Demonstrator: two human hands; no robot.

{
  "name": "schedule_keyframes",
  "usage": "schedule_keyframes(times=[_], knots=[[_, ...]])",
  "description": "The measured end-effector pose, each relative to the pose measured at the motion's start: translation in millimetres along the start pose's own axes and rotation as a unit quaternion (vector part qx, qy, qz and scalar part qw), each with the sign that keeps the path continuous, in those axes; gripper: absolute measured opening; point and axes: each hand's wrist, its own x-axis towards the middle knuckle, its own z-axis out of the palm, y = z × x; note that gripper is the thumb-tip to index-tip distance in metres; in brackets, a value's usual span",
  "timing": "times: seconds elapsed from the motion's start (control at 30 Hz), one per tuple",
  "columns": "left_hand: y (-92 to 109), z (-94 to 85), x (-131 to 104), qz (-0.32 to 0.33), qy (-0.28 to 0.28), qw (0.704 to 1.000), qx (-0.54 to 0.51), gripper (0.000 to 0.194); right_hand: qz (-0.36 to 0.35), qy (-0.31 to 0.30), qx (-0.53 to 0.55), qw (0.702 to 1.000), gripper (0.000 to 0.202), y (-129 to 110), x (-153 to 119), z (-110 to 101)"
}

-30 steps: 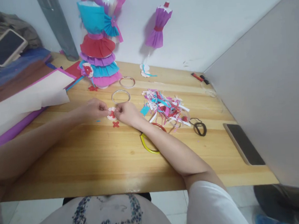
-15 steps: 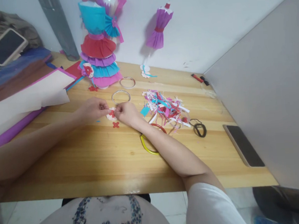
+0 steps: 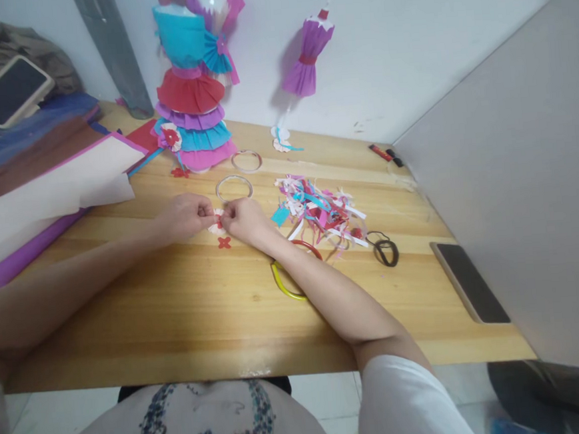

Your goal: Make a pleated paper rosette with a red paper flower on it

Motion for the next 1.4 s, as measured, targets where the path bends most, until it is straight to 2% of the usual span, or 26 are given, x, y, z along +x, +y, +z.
schedule_keyframes(times=[0.23, 0.5, 0.6, 0.8, 1.07, 1.23, 1.4], knots=[[2.8, -1.8, -1.3, -0.005, -0.009, 1.0, 0.014, 0.015, 0.001, -0.005, -0.01, 1.0, 0.016, 0.7, 1.8, 0.2], [0.3, -0.7, -0.3, -0.004, -0.009, 1.0, -0.003, 0.015, -0.002, 0.022, -0.019, 1.0, 0.006, -0.2, 0.8, 2.9], [-1.4, -0.1, 0.8, -0.001, -0.007, 1.0, -0.003, 0.014, -0.003, 0.016, 0.015, 1.0, 0.007, 1.8, 1.1, 1.5], [-3.2, 0.1, 1.2, 0.007, -0.002, 1.0, -0.001, 0.015, 0.019, -0.031, 0.15, 0.988, 0.01, 10.1, 4.7, 0.7], [-2.2, -0.1, 2.5, -0.006, -0.004, 1.0, -0.001, 0.013, -0.002, -0.012, 0.057, 0.998, 0.009, 7.1, 6.1, 4.5], [-2.7, 0.7, 4.6, -0.003, -0.001, 1.0, 0.006, 0.015, 0.01, -0.038, 0.116, 0.993, 0.008, 11.0, 8.6, 4.2], [-5.7, 0.8, 5.2, 0.002, -0.003, 1.0, 0.005, 0.016, 0.021, -0.028, 0.157, 0.987, 0.009, 11.5, 8.8, 2.6]])
